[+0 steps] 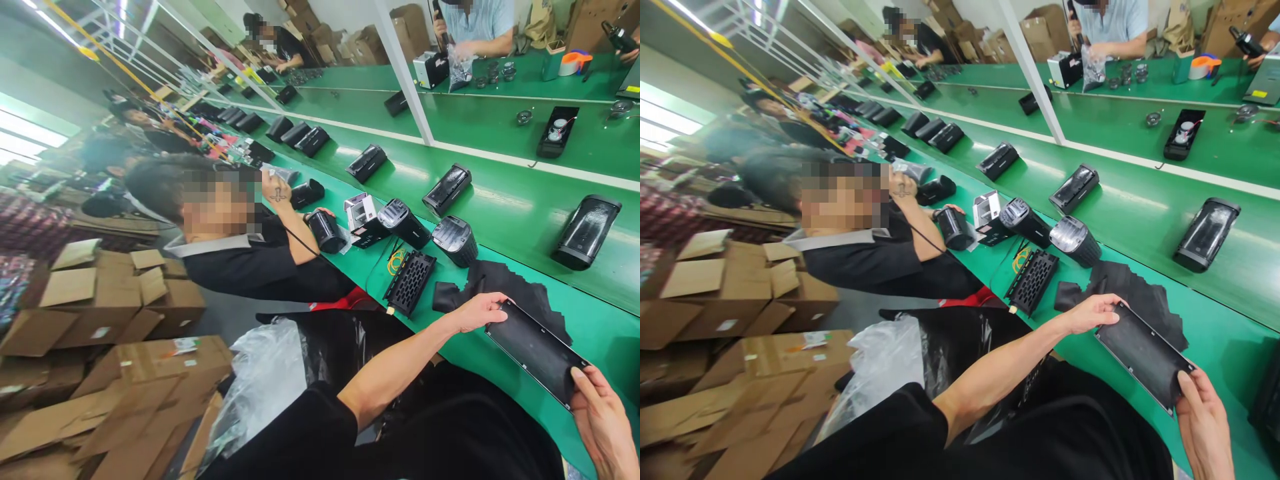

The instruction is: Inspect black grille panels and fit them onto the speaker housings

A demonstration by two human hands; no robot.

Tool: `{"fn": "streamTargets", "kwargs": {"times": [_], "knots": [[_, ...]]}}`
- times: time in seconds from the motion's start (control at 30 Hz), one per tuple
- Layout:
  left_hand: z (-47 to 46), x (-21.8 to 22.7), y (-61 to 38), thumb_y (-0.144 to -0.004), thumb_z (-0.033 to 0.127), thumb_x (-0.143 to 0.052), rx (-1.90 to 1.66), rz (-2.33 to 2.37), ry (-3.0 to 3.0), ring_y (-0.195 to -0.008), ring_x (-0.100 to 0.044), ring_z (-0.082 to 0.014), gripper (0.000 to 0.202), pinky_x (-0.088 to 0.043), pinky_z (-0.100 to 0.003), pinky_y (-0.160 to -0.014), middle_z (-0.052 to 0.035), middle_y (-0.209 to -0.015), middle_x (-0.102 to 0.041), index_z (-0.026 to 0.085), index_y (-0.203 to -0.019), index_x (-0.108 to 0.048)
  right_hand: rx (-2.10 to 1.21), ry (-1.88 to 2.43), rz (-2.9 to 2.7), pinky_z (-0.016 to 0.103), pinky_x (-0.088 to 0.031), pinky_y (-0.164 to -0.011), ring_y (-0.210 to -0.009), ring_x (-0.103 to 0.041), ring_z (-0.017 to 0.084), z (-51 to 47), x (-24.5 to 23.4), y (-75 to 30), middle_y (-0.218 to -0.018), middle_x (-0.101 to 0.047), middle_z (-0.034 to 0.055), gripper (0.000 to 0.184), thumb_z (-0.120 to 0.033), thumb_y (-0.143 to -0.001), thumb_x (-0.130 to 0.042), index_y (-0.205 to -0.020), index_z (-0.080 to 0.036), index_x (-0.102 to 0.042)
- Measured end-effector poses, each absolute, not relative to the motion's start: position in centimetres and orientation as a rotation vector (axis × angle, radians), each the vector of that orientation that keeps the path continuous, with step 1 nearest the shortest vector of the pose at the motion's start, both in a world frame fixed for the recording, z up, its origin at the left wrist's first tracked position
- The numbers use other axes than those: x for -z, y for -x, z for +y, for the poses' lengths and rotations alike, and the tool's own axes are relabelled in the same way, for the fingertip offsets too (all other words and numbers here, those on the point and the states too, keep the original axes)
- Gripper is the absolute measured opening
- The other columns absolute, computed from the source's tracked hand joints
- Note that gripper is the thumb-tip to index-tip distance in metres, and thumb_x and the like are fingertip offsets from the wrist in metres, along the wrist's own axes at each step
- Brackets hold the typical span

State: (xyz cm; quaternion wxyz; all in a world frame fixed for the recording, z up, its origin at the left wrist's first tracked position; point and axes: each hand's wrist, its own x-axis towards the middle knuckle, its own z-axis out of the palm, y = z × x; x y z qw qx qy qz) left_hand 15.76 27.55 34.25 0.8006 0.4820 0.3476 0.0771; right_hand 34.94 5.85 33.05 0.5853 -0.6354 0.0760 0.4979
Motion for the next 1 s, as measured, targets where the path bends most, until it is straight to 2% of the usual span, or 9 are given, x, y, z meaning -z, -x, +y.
{"fn": "streamTargets", "kwargs": {"times": [0.13, 0.23, 0.33, 0.5, 0.67, 0.83, 0.9, 1.0], "knots": [[27.5, -34.4, -15.7, -0.076, 0.052, -0.083, -0.180, 0.761, -1.029, -0.057, -0.032, -0.0071, 0.065, -0.022, -0.024, -0.059, 0.0098, -0.062, -0.041, 0.011, -0.126, -0.070, -1.125, 1.494, 0.182, 0.026, -0.054, -0.069, -0.081, -0.065, 0.018, 5.9, -32.8, -35.1, -0.094, -0.072, 0.0014, 0.053, -0.046, -0.059, -0.101, -0.094, -0.024, -0.066], [27.5, -34.4, -15.7, -0.076, 0.052, -0.083, -0.200, 0.751, -1.029, -0.059, -0.033, -0.0072, 0.064, -0.022, -0.024, -0.060, 0.0085, -0.063, -0.042, 0.012, -0.124, -0.071, -1.082, 1.523, 0.114, 0.031, -0.057, -0.074, -0.084, -0.067, 0.021, 6.0, -33.1, -35.0, -0.093, -0.072, 0.0024, 0.053, -0.049, -0.060, -0.099, -0.093, -0.023, -0.066], [27.6, -34.4, -15.8, -0.075, 0.054, -0.084, -0.215, 0.726, -1.010, -0.060, -0.035, -0.0075, 0.065, -0.026, -0.023, -0.061, 0.0073, -0.065, -0.045, 0.012, -0.123, -0.071, -1.044, 1.530, 0.054, 0.033, -0.056, -0.075, -0.084, -0.067, 0.021, 6.3, -33.5, -35.0, -0.091, -0.071, 0.0019, 0.051, -0.050, -0.061, -0.097, -0.092, -0.023, -0.067], [27.6, -34.6, -15.8, -0.074, 0.059, -0.085, -0.211, 0.674, -0.946, -0.065, -0.045, -0.0091, 0.072, -0.033, -0.024, -0.065, 0.0033, -0.075, -0.055, 0.013, -0.127, -0.068, -1.035, 1.510, 0.113, 0.032, -0.056, -0.075, -0.084, -0.068, 0.022, 6.5, -34.2, -34.9, -0.092, -0.073, 0.0031, 0.054, -0.049, -0.055, -0.099, -0.091, -0.023, -0.069], [27.8, -35.0, -15.5, -0.082, 0.062, -0.080, -0.226, 0.618, -1.074, -0.062, -0.031, -0.0080, 0.073, -0.023, -0.024, -0.060, 0.0077, -0.067, -0.039, 0.011, -0.132, -0.067, -1.023, 1.536, 0.077, 0.030, -0.056, -0.075, -0.083, -0.067, 0.020, 6.3, -34.5, -35.0, -0.092, -0.073, 0.0030, 0.053, -0.050, -0.057, -0.100, -0.091, -0.023, -0.069], [28.0, -35.5, -15.4, -0.083, 0.063, -0.079, -0.231, 0.610, -1.092, -0.061, -0.027, -0.0083, 0.072, -0.023, -0.025, -0.060, 0.0089, -0.064, -0.034, 0.013, -0.134, -0.068, -1.055, 1.569, 0.056, 0.029, -0.053, -0.063, -0.075, -0.063, 0.018, 6.3, -35.2, -35.6, -0.094, -0.072, 0.0033, 0.057, -0.056, -0.057, -0.099, -0.095, -0.022, -0.073], [27.9, -35.1, -15.5, -0.080, 0.061, -0.083, -0.241, 0.611, -1.016, -0.061, -0.032, -0.0078, 0.071, -0.026, -0.024, -0.061, 0.0071, -0.067, -0.042, 0.014, -0.132, -0.070, -1.070, 1.591, 0.018, 0.027, -0.050, -0.057, -0.070, -0.059, 0.016, 6.3, -35.3, -35.8, -0.092, -0.071, 0.0028, 0.056, -0.058, -0.059, -0.098, -0.094, -0.022, -0.074], [27.4, -34.1, -15.7, -0.070, 0.062, -0.091, -0.289, 0.634, -0.754, -0.070, -0.052, -0.0102, 0.077, -0.039, -0.024, -0.067, -0.0016, -0.088, -0.064, 0.016, -0.128, -0.070, -1.069, 1.545, 0.024, 0.026, -0.047, -0.053, -0.065, -0.055, 0.015, 6.2, -35.2, -36.0, -0.084, -0.067, 0.0010, 0.054, -0.056, -0.059, -0.100, -0.089, -0.022, -0.071]]}}
